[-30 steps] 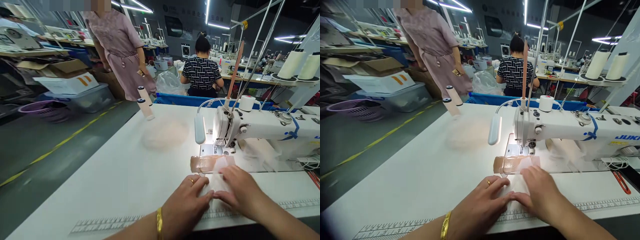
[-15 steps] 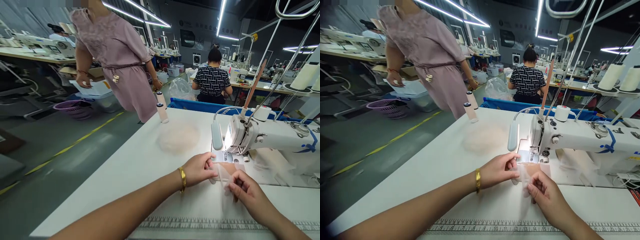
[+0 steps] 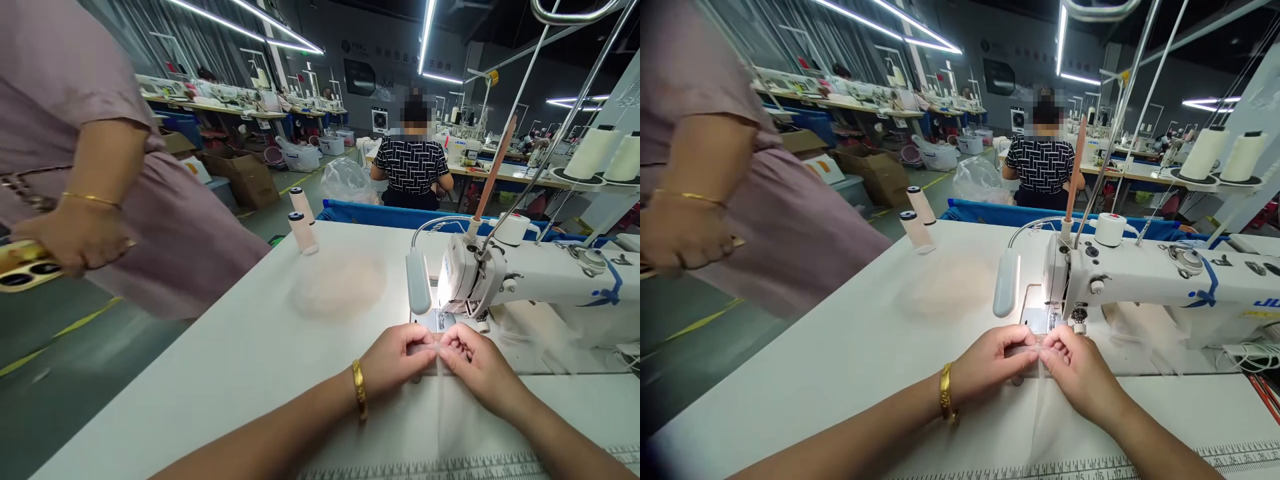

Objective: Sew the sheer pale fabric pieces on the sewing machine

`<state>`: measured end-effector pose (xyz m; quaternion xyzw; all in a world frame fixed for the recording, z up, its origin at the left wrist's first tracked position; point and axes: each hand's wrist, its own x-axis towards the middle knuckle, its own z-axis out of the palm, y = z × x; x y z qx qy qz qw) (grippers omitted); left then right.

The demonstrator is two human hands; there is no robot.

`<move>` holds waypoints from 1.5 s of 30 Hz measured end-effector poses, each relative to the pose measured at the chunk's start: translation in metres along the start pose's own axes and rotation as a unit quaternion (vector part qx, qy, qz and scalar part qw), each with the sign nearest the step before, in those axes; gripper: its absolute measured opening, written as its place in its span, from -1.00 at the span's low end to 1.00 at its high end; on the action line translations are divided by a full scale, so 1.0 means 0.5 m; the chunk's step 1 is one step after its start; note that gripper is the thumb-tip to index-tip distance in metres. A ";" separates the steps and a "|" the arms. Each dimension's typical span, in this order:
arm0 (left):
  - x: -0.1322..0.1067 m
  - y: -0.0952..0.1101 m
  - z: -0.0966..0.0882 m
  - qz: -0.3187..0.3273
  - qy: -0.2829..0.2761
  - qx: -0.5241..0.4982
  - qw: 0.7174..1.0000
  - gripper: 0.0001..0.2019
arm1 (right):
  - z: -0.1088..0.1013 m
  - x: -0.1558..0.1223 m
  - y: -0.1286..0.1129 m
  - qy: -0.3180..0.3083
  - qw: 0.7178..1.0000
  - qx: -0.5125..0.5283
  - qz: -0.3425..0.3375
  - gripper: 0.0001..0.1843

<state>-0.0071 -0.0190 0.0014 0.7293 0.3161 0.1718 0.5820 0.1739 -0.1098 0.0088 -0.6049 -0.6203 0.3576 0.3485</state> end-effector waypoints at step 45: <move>-0.001 -0.016 0.037 0.090 0.088 -0.014 0.992 -0.80 | 0.015 -0.012 0.034 0.083 0.994 -0.042 -0.064 -0.81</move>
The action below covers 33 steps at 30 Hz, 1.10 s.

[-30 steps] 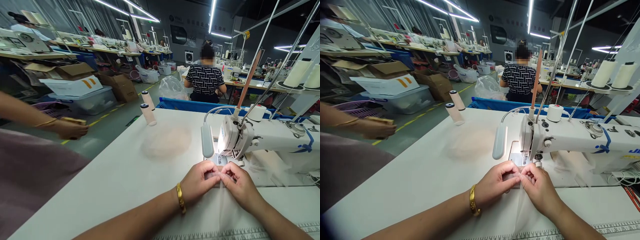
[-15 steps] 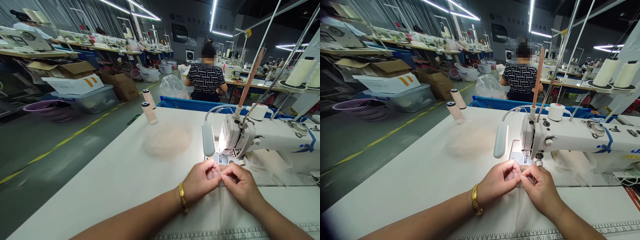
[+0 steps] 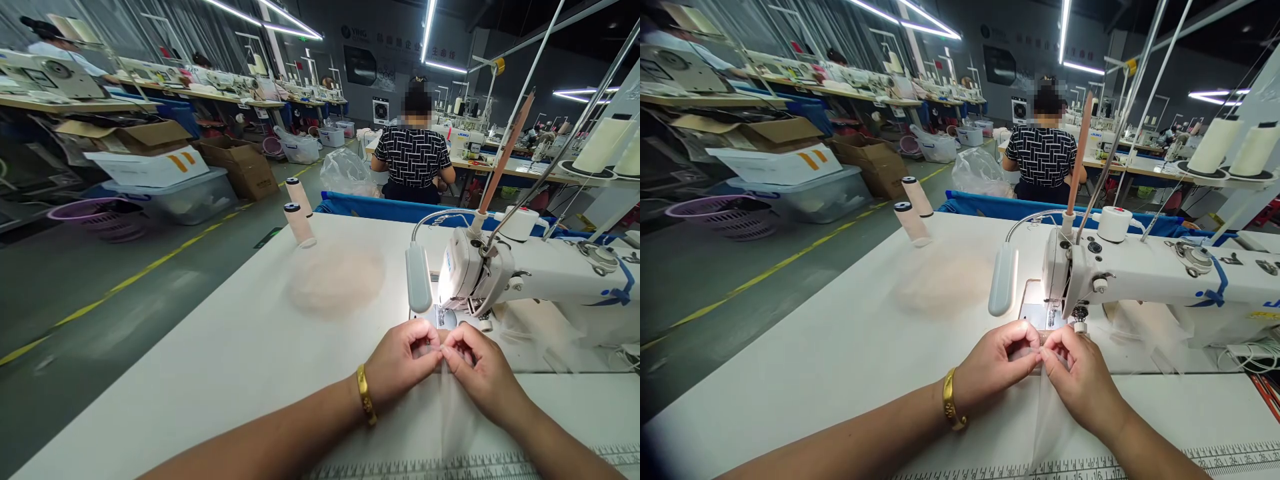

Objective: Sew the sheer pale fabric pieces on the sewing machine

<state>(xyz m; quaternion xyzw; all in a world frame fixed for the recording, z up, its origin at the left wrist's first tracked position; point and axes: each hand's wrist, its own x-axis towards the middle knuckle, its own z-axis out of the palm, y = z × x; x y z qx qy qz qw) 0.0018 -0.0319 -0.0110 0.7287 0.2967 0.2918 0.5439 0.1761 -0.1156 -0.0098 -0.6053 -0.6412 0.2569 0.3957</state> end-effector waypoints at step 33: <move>0.002 0.001 0.007 -0.015 0.010 -0.044 0.999 -0.75 | 0.004 -0.005 0.004 0.054 0.997 0.033 -0.035 -0.76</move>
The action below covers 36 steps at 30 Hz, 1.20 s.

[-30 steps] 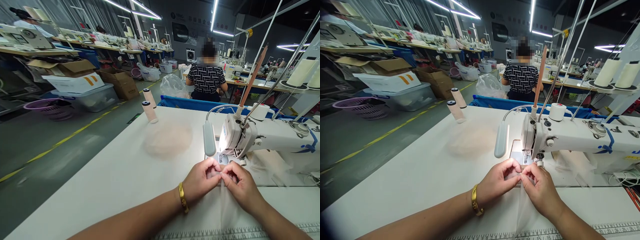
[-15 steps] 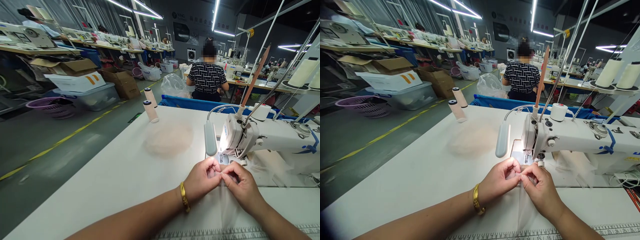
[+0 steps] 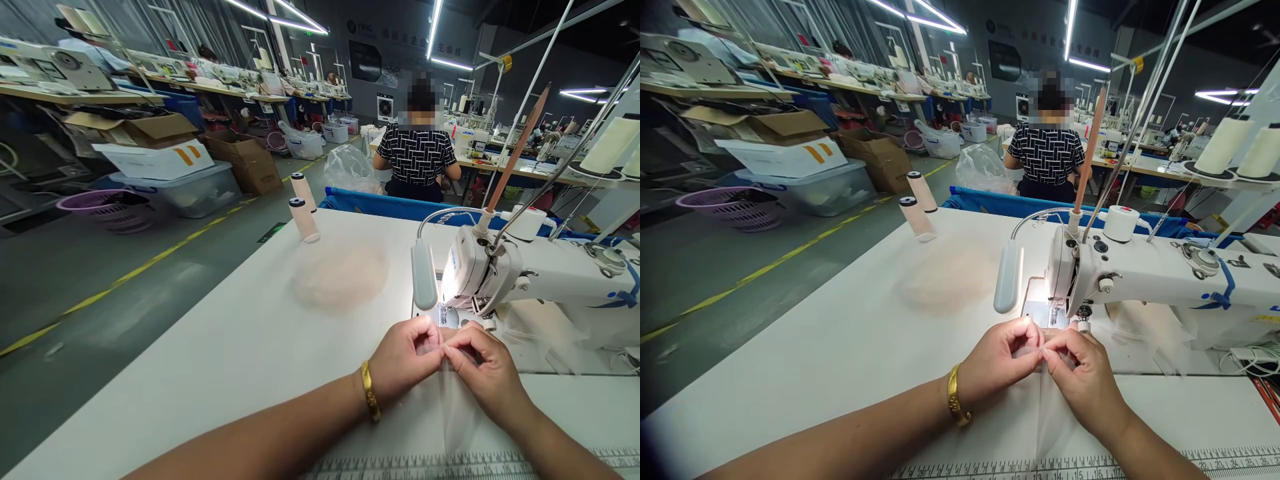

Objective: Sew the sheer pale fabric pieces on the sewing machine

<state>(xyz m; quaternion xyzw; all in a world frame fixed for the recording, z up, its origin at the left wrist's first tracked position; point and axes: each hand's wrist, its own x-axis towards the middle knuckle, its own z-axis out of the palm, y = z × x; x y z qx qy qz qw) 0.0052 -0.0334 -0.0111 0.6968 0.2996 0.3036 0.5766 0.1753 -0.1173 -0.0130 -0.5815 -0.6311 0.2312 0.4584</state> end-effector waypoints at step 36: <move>0.011 -0.036 -0.007 0.288 -0.007 0.482 0.828 -0.75 | 0.009 0.026 0.054 -0.016 0.977 -0.211 -0.016 -0.93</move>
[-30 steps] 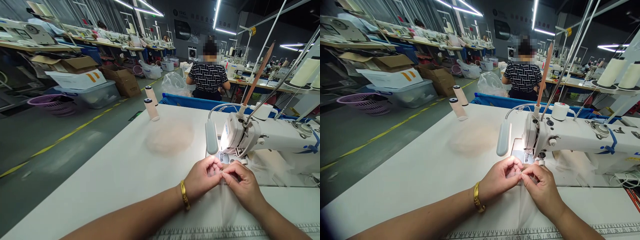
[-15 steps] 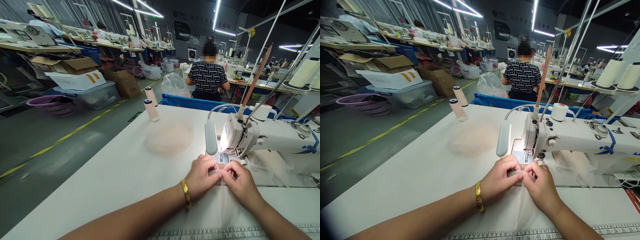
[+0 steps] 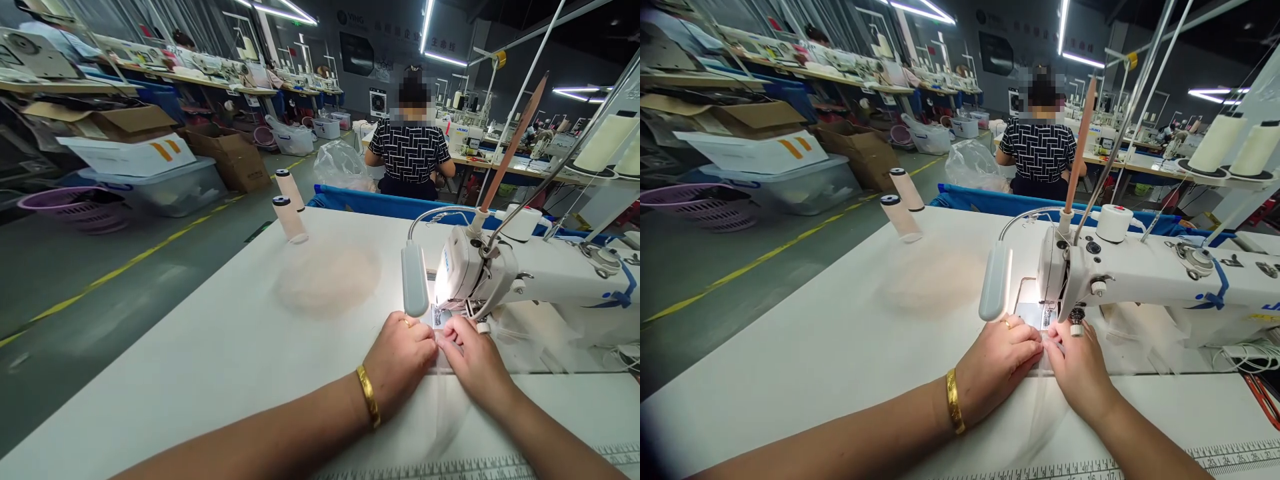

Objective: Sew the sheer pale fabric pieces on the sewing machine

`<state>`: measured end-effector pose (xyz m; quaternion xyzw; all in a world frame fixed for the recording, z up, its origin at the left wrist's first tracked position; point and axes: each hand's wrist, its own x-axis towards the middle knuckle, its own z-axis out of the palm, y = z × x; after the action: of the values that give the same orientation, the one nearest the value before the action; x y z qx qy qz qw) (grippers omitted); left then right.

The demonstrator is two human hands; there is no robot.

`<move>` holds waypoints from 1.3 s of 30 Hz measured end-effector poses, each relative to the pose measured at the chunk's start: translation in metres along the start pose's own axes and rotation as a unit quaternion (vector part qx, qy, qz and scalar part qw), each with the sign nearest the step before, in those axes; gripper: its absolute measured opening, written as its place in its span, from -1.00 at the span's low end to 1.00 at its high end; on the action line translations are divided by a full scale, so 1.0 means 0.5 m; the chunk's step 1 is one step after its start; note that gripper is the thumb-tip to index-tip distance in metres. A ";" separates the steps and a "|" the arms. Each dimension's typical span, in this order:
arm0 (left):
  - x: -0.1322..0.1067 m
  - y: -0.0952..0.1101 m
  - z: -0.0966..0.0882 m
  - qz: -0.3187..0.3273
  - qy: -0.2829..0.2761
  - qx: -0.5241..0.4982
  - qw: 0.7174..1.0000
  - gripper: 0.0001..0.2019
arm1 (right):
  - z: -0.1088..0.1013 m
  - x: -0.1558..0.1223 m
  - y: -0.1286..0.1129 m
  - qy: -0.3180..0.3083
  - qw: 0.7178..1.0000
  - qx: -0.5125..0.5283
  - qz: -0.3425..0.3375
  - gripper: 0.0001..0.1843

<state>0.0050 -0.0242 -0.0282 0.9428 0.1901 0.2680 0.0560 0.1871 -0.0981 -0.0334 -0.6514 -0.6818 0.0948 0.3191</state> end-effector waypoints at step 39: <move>-0.024 0.018 -0.074 -0.015 -0.176 -0.033 0.984 -0.77 | -0.111 -0.016 -0.005 -0.188 0.971 -0.061 -0.138 -0.78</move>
<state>-0.0208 -0.0369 -0.0007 0.9699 0.1829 0.1028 0.1235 0.2158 -0.1218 0.0089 -0.5398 -0.8172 0.1292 0.1549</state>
